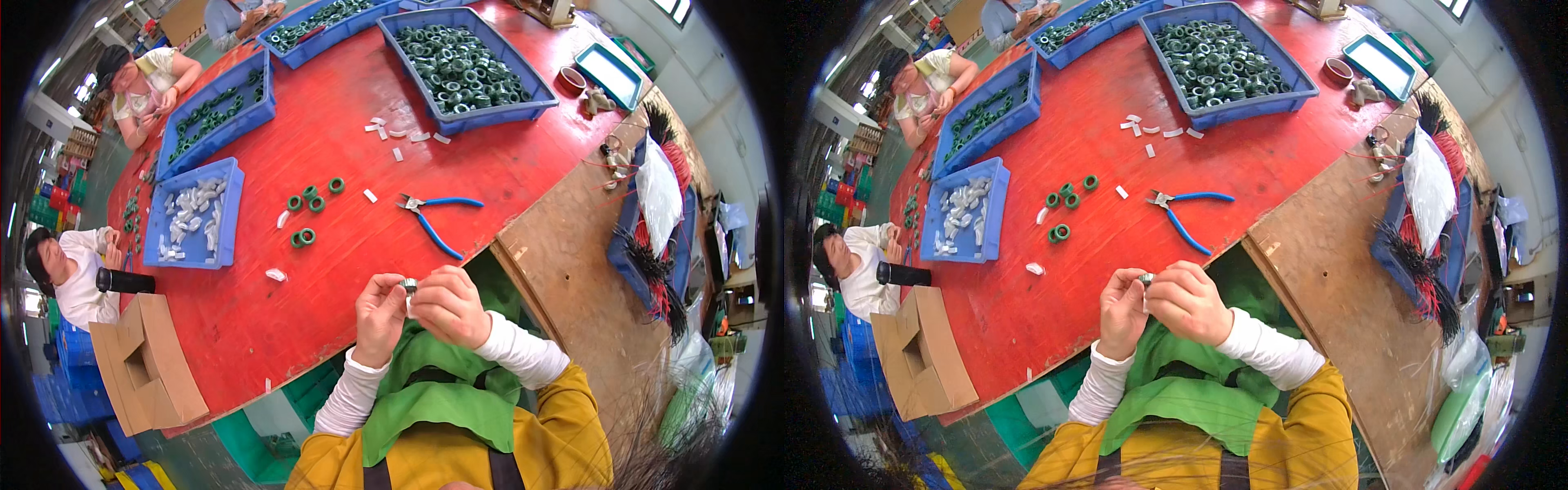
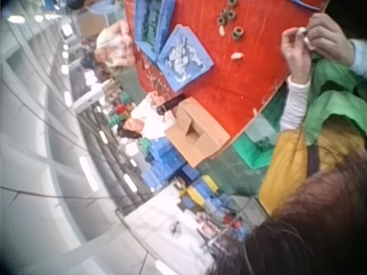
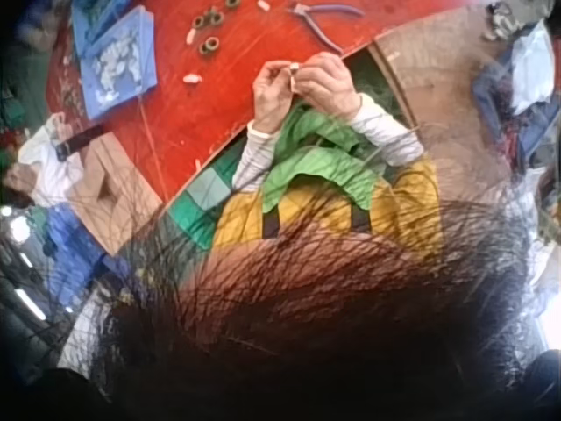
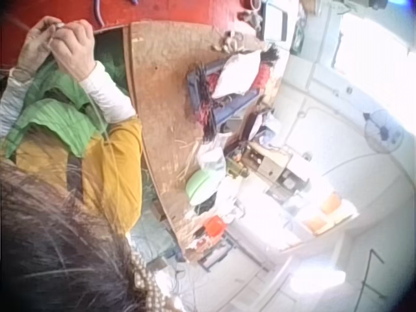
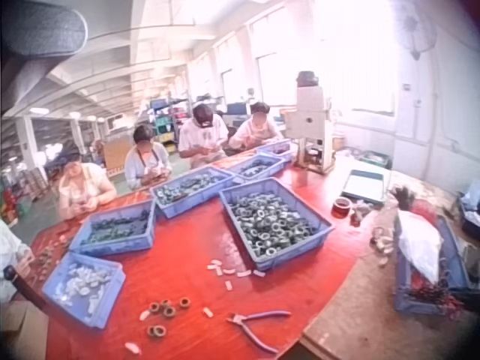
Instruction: The person assembles small green plastic rings onto white plastic components by hand, taking parts from plastic bins and a cardboard box at a workbench.
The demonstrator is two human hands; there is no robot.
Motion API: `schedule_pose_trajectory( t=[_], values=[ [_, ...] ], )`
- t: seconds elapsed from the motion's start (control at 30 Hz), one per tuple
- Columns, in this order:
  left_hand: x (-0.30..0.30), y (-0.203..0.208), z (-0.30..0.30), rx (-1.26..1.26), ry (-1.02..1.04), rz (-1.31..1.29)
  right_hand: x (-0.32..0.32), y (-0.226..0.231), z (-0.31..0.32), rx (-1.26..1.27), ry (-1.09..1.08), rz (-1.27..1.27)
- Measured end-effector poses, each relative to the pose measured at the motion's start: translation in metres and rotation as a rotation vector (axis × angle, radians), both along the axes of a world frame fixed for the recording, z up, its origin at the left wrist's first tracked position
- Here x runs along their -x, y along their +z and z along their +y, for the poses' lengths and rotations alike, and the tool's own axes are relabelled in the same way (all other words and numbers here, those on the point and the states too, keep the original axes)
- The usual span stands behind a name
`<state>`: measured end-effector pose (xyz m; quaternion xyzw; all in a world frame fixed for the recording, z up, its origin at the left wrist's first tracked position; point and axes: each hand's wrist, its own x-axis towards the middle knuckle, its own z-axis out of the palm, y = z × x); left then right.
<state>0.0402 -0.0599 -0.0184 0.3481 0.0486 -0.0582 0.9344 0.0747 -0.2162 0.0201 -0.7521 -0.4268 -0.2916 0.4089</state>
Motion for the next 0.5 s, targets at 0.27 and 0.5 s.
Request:
schedule_pose_trajectory(
  t=[0.27, 0.5],
  values=[
    [0.000, -0.001, -0.007, 0.074, 0.055, 0.031, 0.018, -0.013, 0.004, -0.168, -0.018, 0.191],
    [0.005, 0.002, -0.012, -0.115, 0.152, -0.061, 0.017, 0.003, -0.002, -0.311, -0.027, 0.475]
  ],
)
